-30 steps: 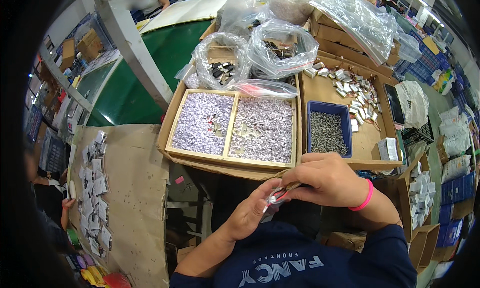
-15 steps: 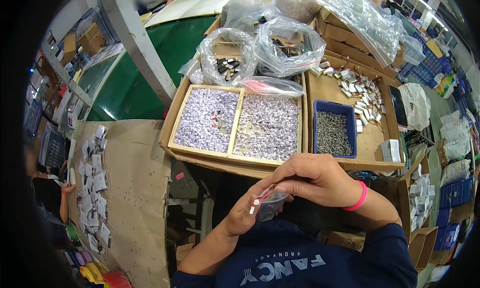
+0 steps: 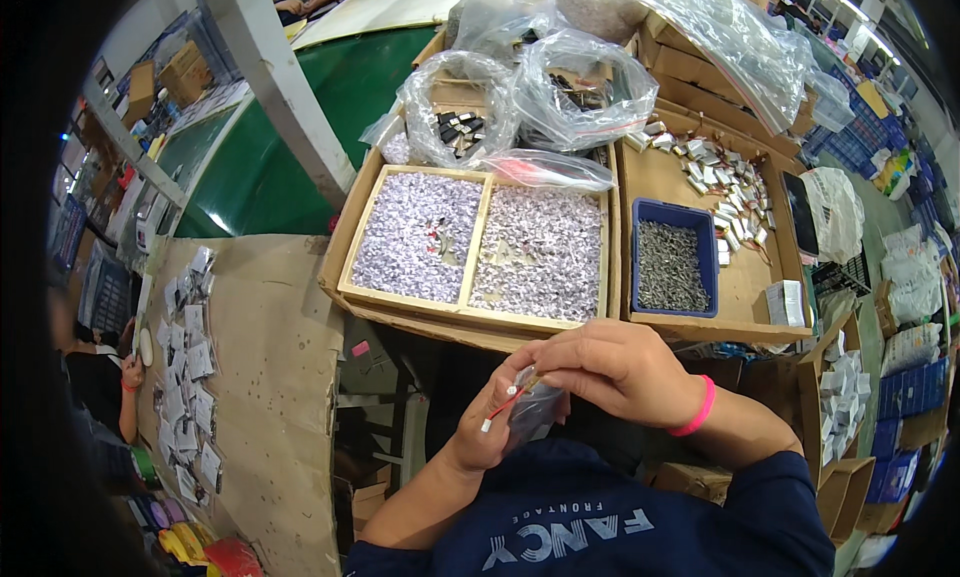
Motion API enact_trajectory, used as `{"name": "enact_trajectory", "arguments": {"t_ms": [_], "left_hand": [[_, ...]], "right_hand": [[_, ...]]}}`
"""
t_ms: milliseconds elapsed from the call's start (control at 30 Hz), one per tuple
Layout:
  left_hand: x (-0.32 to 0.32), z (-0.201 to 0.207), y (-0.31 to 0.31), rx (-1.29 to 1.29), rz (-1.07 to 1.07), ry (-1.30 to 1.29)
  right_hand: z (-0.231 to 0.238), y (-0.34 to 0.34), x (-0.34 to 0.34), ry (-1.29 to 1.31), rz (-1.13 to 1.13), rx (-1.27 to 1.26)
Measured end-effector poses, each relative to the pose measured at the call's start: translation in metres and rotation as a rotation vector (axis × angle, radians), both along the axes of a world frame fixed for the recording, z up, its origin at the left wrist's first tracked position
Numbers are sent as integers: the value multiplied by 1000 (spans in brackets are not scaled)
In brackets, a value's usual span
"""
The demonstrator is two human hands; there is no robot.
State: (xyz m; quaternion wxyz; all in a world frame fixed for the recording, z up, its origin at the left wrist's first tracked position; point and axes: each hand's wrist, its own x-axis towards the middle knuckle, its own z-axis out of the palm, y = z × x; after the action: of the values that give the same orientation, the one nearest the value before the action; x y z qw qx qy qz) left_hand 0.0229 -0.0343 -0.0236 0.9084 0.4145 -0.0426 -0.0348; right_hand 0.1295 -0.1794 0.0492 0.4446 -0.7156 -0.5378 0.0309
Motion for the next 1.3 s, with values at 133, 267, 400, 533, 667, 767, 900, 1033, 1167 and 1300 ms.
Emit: {"name": "enact_trajectory", "arguments": {"t_ms": [133,267,400,533,667,767,900,1033,1167,1300], "left_hand": [[1,0,5,-47,-34,45],[3,-1,9,-10,-67,61],[4,-1,6,15,-14,123],[7,-4,1,9,60,171],[9,-7,2,10,24,137],[9,-8,2,15,41,189],[9,-5,3,-90,18,194],[11,2,9,-28,-50,91],[14,2,8,-13,-50,53],[13,0,7,-96,-113,32]], "right_hand": [[0,-6,1,-205,25,-116],[2,-8,2,-299,78,-93],[4,-8,1,-354,29,-249],[0,-9,-4,-336,-16,-359],[-6,-14,-5,-300,0,-470],[-10,-11,-6,-383,53,-330],[2,-12,-8,-389,36,-268],[21,-14,-6,-370,-1,-369],[29,-8,2,-381,88,-312],[31,-3,7,-438,119,-284]]}}
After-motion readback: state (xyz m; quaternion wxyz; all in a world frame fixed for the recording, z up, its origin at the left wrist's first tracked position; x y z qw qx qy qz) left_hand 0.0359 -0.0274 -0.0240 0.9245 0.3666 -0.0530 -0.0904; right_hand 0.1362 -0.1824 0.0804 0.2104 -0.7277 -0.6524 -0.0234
